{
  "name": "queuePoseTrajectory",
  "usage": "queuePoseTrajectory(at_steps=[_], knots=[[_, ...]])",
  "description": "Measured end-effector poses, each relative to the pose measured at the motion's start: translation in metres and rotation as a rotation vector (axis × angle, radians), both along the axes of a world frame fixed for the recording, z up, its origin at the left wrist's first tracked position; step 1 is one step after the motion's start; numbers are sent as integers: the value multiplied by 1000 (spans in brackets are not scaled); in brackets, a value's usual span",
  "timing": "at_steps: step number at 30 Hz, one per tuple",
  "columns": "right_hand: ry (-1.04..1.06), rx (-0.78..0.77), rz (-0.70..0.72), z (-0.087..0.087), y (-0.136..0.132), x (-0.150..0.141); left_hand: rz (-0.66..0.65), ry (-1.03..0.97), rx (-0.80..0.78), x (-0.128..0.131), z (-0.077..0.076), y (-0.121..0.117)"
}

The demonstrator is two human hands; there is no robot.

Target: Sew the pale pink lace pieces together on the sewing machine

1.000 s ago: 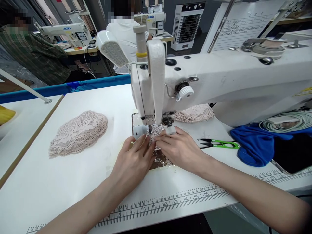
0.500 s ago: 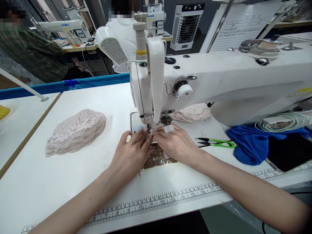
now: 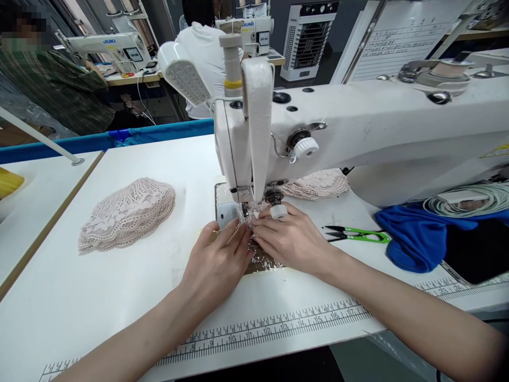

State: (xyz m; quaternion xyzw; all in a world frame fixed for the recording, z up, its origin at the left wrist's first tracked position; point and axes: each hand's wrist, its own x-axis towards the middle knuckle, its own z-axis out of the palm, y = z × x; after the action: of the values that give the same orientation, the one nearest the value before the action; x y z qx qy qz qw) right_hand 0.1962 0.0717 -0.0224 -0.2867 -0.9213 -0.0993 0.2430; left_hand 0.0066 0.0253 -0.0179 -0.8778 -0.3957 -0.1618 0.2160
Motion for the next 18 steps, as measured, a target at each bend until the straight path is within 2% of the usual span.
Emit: queuePoseTrajectory(at_steps=[18], knots=[[23, -9, 9, 1, 0, 1, -15, -28, 46, -5, -2, 8]])
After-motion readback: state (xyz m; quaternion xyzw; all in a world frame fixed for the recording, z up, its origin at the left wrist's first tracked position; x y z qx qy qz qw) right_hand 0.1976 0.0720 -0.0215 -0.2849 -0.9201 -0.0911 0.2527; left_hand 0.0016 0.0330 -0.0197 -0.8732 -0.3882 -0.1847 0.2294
